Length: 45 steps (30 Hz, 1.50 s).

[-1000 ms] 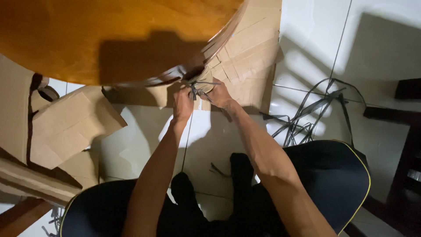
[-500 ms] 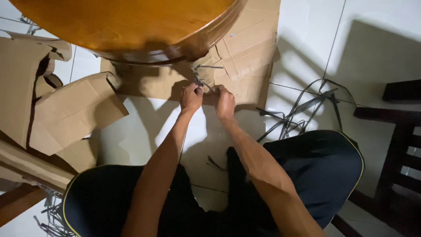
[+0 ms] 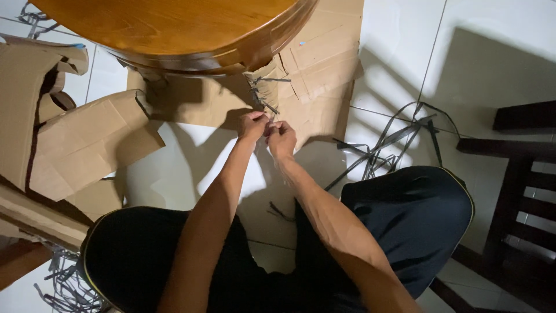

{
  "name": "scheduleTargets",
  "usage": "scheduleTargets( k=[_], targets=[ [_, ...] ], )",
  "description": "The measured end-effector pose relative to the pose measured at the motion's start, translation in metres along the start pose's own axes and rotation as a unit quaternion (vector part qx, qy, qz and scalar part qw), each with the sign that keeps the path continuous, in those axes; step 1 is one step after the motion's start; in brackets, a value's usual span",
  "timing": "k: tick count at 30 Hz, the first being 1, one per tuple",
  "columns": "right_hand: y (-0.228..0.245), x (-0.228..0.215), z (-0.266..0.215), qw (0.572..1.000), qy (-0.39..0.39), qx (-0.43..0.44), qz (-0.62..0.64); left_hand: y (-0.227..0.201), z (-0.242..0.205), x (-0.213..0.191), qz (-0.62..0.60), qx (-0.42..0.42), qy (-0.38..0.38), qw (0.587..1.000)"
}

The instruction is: The person ties cardboard protective wrapping around the legs of a wooden stool using thin plastic ties by hand while sitting on the floor, and then lifts the stool to check the wrapping.

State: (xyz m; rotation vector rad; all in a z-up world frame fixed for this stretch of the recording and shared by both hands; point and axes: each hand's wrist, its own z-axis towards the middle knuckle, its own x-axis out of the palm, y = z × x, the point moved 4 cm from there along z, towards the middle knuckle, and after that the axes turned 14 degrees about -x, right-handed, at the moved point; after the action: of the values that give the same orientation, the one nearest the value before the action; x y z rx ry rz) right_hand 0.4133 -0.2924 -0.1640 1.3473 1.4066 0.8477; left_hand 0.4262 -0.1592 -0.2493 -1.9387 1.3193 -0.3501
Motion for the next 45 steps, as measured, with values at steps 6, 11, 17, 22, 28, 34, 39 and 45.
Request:
scheduleTargets(
  k=[6,11,17,22,28,34,39,45],
  targets=[
    [0.029,0.002,-0.024,0.997,0.05,-0.043,-0.032,-0.005,-0.011,0.002,0.052,-0.093,-0.03,0.994],
    [0.034,-0.007,-0.03,0.989,0.087,-0.079,-0.087,-0.026,-0.046,0.001,-0.063,-0.116,0.056,0.99],
    [0.011,-0.01,-0.021,0.995,0.011,-0.061,-0.072,0.01,-0.002,0.008,0.007,-0.051,0.004,0.999],
    [0.043,-0.017,-0.019,0.98,0.011,-0.188,-0.06,0.011,0.0,0.002,-0.017,-0.035,0.041,0.998],
    [0.052,-0.016,-0.008,0.967,0.014,-0.242,-0.079,0.013,-0.004,-0.008,-0.031,0.009,0.05,0.998],
    [0.05,-0.009,0.002,0.962,0.027,-0.262,-0.071,-0.007,-0.034,-0.018,-0.011,0.068,0.042,0.997],
    [0.058,-0.003,0.007,0.964,0.016,-0.254,-0.075,-0.006,-0.032,-0.015,-0.015,0.091,0.026,0.995],
    [0.037,0.001,0.016,0.984,0.021,-0.166,-0.06,-0.01,-0.043,-0.016,0.007,0.073,0.019,0.997]
  ],
)
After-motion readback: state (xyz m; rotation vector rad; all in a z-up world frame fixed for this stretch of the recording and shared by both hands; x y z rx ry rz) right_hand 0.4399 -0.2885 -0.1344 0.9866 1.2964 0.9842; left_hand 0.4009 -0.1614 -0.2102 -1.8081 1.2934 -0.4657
